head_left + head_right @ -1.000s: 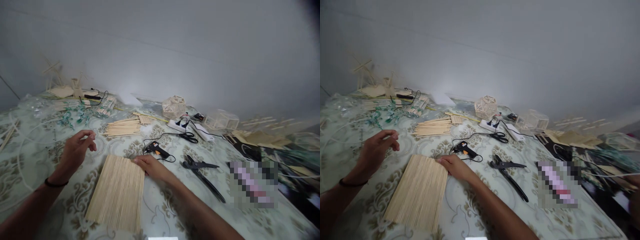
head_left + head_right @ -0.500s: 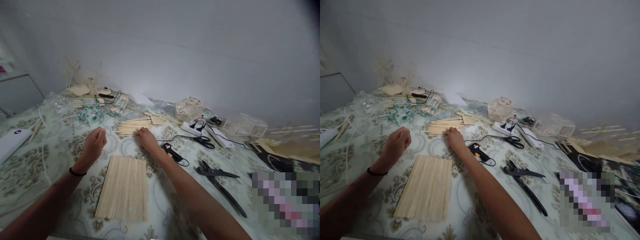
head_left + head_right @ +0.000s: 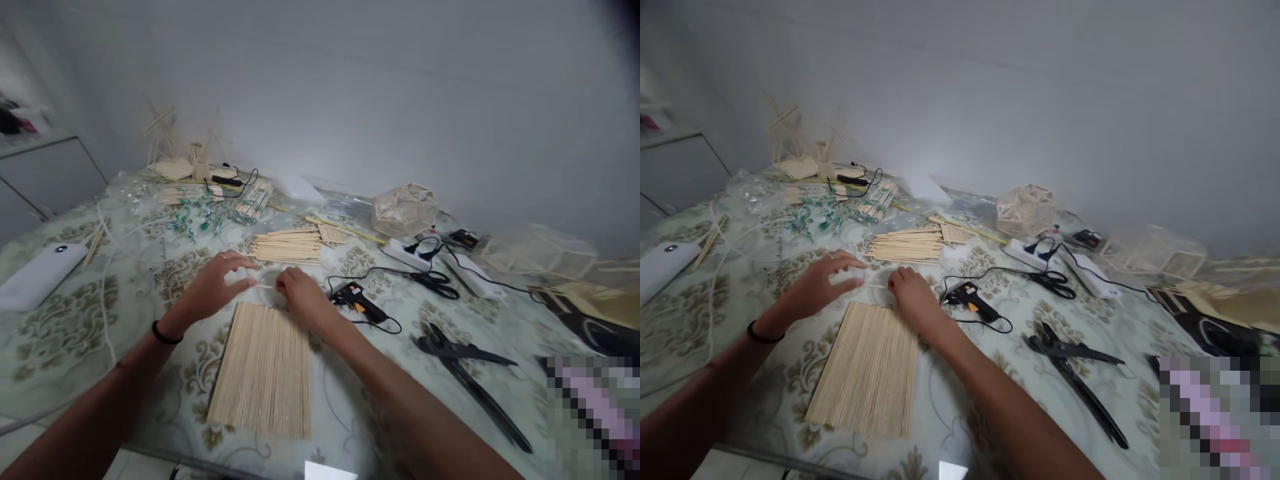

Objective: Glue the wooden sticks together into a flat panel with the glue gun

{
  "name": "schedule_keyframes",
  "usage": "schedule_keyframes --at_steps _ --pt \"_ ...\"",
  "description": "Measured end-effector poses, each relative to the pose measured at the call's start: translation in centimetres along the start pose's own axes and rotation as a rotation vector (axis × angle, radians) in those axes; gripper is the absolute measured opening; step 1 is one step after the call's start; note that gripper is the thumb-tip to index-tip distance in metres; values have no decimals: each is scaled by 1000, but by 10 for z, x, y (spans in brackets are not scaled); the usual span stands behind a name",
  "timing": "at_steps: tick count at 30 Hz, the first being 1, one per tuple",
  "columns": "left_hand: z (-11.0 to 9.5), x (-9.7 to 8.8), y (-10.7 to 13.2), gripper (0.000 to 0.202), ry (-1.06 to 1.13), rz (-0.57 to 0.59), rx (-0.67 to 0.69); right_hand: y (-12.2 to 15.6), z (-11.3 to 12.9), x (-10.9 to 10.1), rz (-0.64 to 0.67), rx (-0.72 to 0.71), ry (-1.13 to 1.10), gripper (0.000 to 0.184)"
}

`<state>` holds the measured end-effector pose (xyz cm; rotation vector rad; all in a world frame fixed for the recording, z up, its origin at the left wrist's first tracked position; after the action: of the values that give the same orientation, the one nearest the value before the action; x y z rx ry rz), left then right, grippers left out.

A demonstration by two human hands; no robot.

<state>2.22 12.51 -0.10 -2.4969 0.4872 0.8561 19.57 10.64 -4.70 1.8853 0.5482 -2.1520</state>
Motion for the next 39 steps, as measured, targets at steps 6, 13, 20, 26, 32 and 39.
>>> schedule_keyframes --at_steps 6,13,20,26,32,39 --pt "1 42 14 62 -137 346 29 26 14 8 1 -32 -112 5" --pt "16 51 24 41 -172 489 3 78 0 -5 -69 18 -203 18" --pt "23 53 29 36 -128 515 -6 113 -18 3 -136 178 -282 28" --pt "26 53 32 37 -138 469 -85 114 -23 8 -146 236 -395 27" --pt "29 54 37 35 -154 410 -108 115 -26 9 -191 232 -420 30" --pt "31 53 41 35 -151 370 -110 117 -26 14 -179 246 -412 32"
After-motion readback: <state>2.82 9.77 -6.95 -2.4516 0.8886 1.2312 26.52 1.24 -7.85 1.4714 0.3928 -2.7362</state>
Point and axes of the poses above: each hand's wrist, its own y-axis away from the middle knuckle, its own x-axis out of the palm, z = x × y, the point moved 7 cm from there along -y, towards the middle knuckle, and after that the axes turned 4 degrees about y, right-handed, at the moved point
